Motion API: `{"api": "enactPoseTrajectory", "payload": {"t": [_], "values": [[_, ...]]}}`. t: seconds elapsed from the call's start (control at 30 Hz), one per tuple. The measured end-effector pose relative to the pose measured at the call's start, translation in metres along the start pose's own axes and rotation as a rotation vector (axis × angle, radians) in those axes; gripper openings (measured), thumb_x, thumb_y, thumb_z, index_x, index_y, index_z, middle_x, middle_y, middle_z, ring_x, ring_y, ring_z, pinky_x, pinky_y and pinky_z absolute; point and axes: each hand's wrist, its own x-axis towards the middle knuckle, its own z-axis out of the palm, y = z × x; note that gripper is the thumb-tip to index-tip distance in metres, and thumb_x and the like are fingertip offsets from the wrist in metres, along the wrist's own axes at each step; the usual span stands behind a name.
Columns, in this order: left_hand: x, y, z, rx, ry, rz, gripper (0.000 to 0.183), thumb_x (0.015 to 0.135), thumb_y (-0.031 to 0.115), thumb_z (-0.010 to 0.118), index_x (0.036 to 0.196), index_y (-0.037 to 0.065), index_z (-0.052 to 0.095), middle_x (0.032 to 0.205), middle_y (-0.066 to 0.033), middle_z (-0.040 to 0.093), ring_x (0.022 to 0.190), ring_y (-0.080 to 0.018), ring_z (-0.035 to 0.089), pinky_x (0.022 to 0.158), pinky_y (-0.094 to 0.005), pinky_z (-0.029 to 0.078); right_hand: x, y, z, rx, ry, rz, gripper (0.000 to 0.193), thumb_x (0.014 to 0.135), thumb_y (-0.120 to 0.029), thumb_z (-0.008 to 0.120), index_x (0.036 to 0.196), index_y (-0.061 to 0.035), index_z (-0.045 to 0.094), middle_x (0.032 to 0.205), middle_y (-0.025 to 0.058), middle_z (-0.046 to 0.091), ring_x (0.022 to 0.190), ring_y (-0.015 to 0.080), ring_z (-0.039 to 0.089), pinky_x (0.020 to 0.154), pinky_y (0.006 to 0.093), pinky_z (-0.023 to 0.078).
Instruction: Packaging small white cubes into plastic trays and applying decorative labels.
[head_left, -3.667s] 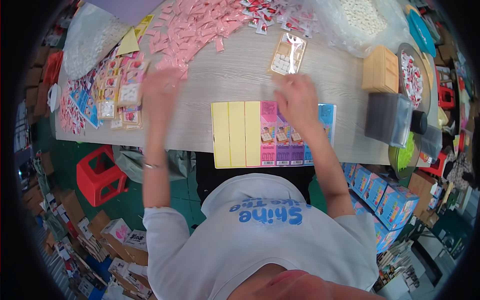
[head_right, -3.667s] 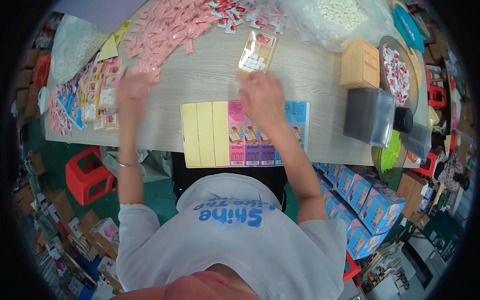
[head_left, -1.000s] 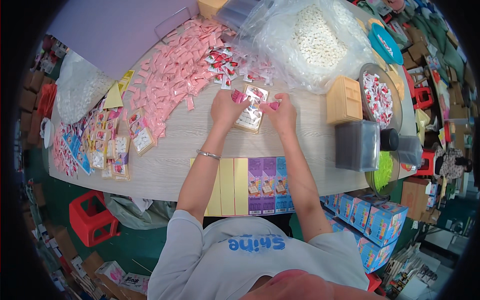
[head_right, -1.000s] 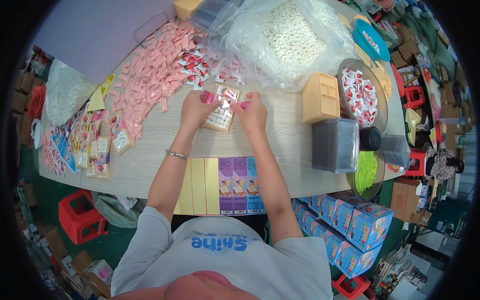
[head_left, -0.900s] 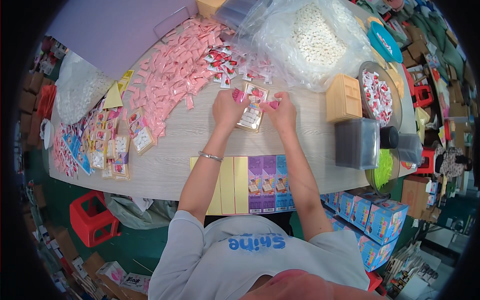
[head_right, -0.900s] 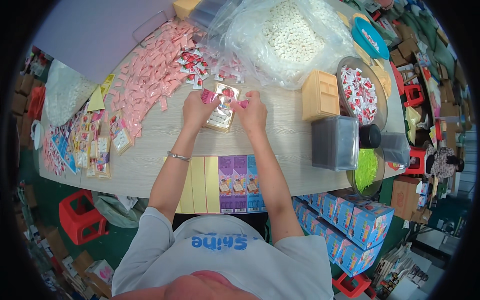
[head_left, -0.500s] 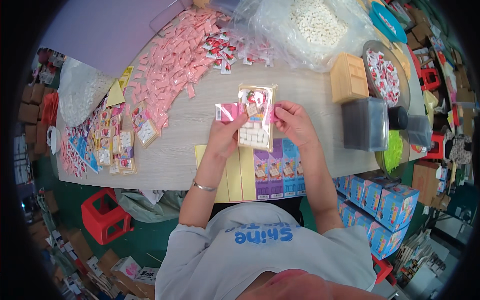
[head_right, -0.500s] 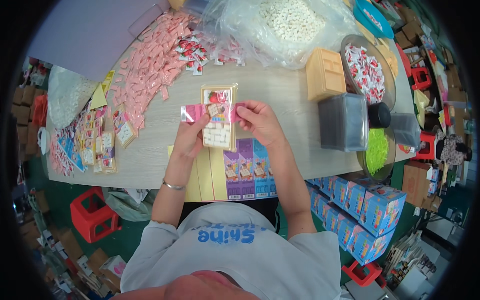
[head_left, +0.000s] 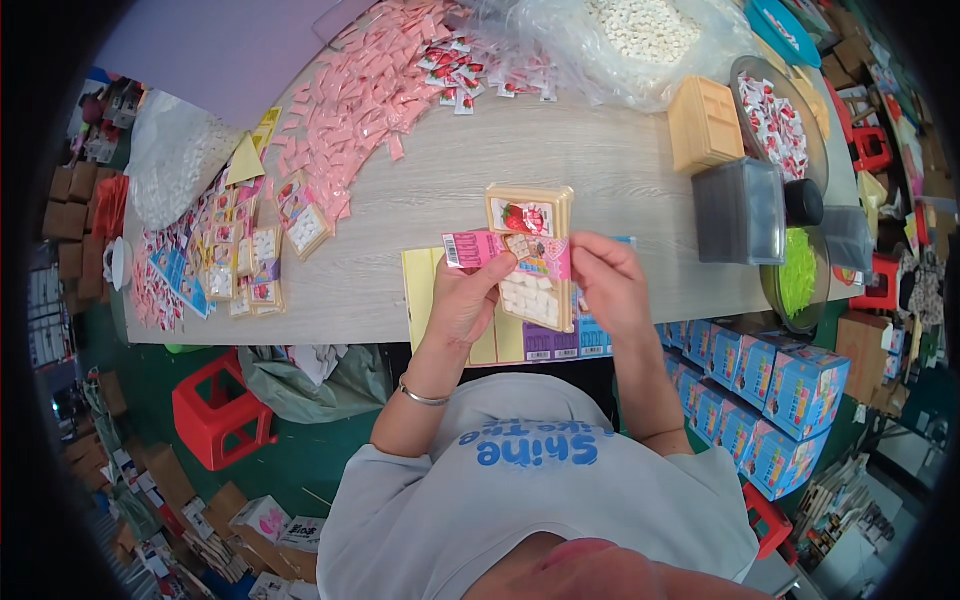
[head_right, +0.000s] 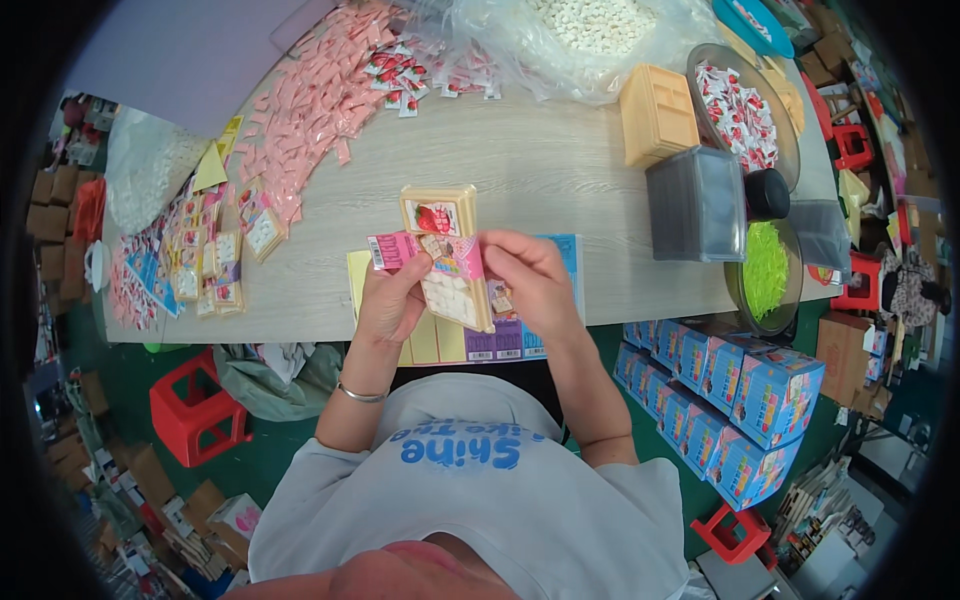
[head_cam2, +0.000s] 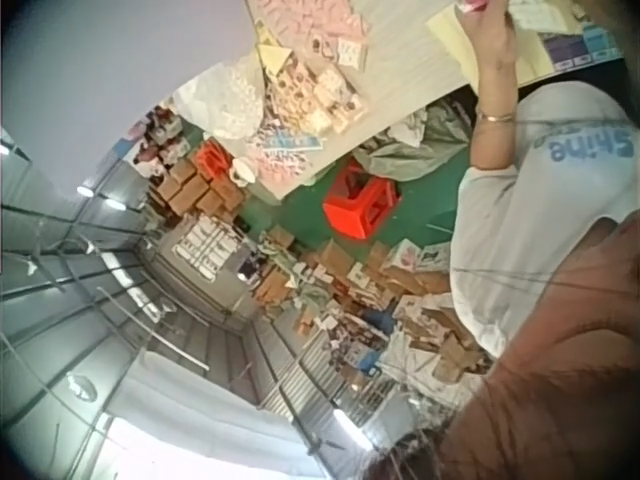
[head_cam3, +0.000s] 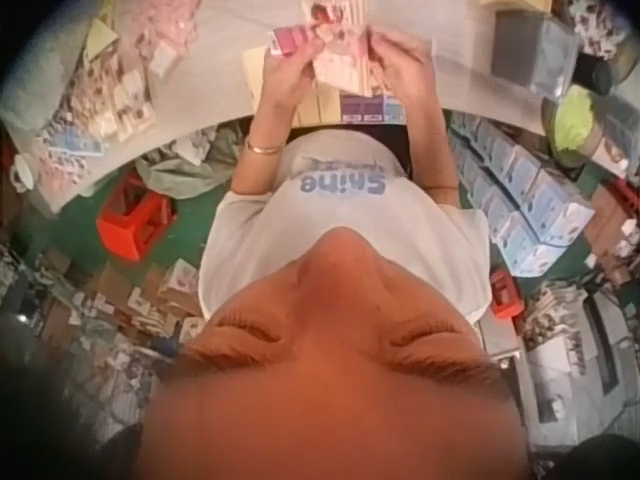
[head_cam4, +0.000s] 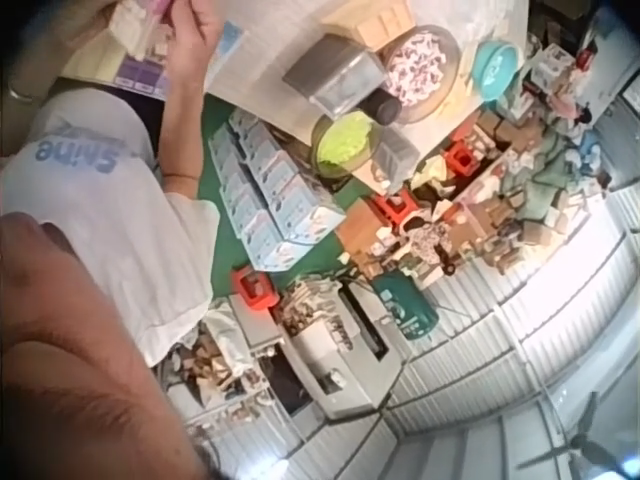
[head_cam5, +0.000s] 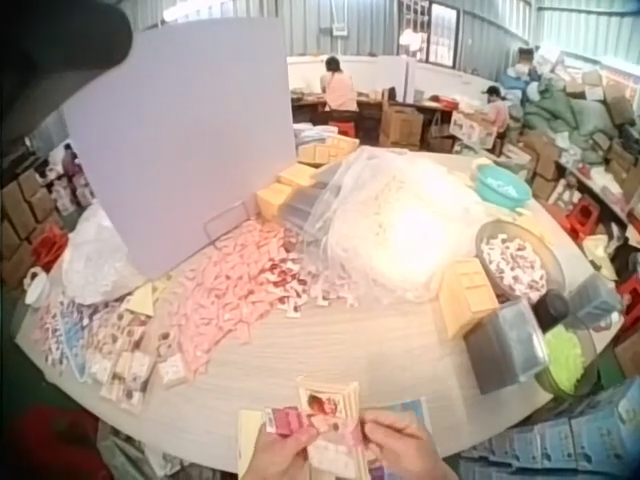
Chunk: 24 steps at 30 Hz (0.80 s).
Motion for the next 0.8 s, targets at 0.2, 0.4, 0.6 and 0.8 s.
{"api": "enactPoseTrajectory", "payload": {"t": [0.2, 0.4, 0.6, 0.8], "values": [[-0.015, 0.014, 0.028, 0.578, 0.143, 0.42, 0.046, 0.078, 0.001, 0.087, 0.118, 0.001, 0.065, 0.104, -0.0069, 0.07, 0.095, -0.0173, 0.068, 0.084, -0.0305, 0.056, -0.021, -0.003, 0.009, -0.45, -0.008, -0.153, 0.025, 0.095, 0.004, 0.067, 0.12, 0.0063, 0.07, 0.11, 0.008, 0.074, 0.095, 0.0084, 0.068, 0.079, 0.0245, 0.057], [-0.05, 0.03, -0.004, 1.235, 0.259, 1.157, 0.05, 0.066, 0.004, 0.095, 0.111, 0.003, 0.073, 0.09, -0.0073, 0.068, 0.087, -0.023, 0.066, 0.077, -0.0342, 0.053, -0.029, 0.008, 0.017, -0.25, 0.039, -0.216, 0.024, 0.094, 0.003, 0.071, 0.117, 0.0054, 0.071, 0.109, 0.009, 0.074, 0.096, 0.0101, 0.068, 0.085, 0.0269, 0.056], [-0.066, 0.015, 0.001, 0.819, 0.088, 0.599, 0.034, 0.078, 0.001, 0.087, 0.11, 0.001, 0.075, 0.103, -0.0117, 0.075, 0.092, -0.0201, 0.068, 0.082, -0.0306, 0.054, -0.033, 0.016, 0.023, -0.51, -0.248, -0.315, 0.021, 0.089, 0.003, 0.076, 0.11, 0.0019, 0.075, 0.102, 0.0087, 0.075, 0.089, 0.0128, 0.068, 0.075, 0.0257, 0.052], [-0.08, 0.03, -0.021, 0.819, -0.245, 0.47, 0.026, 0.087, -0.002, 0.076, 0.113, 0.001, 0.073, 0.103, -0.0108, 0.074, 0.095, -0.0199, 0.07, 0.081, -0.0298, 0.055, -0.044, 0.039, 0.033, -0.274, -0.023, -0.262, 0.023, 0.077, -0.004, 0.087, 0.095, -0.0035, 0.073, 0.101, 0.0099, 0.074, 0.088, 0.0189, 0.069, 0.071, 0.0321, 0.052]]}}
